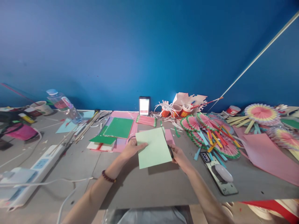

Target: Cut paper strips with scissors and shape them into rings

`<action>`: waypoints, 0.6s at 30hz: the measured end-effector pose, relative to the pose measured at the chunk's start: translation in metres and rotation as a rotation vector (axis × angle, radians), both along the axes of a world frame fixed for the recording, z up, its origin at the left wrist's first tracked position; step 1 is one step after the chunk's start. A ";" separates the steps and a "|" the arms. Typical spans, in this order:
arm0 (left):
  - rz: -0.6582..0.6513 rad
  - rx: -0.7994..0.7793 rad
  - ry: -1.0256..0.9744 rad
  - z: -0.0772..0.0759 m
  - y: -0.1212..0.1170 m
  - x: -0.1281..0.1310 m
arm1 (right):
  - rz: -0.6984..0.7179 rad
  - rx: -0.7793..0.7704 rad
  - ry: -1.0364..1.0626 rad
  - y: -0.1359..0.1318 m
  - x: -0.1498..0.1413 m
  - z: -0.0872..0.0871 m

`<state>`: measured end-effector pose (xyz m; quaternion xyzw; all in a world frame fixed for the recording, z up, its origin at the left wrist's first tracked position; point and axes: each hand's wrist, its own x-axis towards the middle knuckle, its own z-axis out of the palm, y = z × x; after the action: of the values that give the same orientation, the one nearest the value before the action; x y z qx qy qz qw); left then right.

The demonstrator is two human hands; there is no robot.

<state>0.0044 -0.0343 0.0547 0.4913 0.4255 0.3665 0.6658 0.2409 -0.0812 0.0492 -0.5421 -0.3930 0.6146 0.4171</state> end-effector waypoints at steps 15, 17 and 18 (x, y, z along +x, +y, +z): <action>-0.019 0.013 -0.009 -0.001 0.001 0.000 | 0.005 -0.005 -0.029 0.000 0.001 -0.001; -0.023 0.014 -0.004 -0.001 0.001 0.000 | 0.003 -0.003 -0.044 0.000 0.001 -0.001; -0.024 0.015 0.000 -0.001 0.001 0.000 | 0.003 -0.004 -0.050 0.000 0.001 -0.001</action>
<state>0.0042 -0.0336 0.0536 0.5015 0.4166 0.3617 0.6664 0.2417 -0.0813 0.0483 -0.5576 -0.4028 0.6022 0.4052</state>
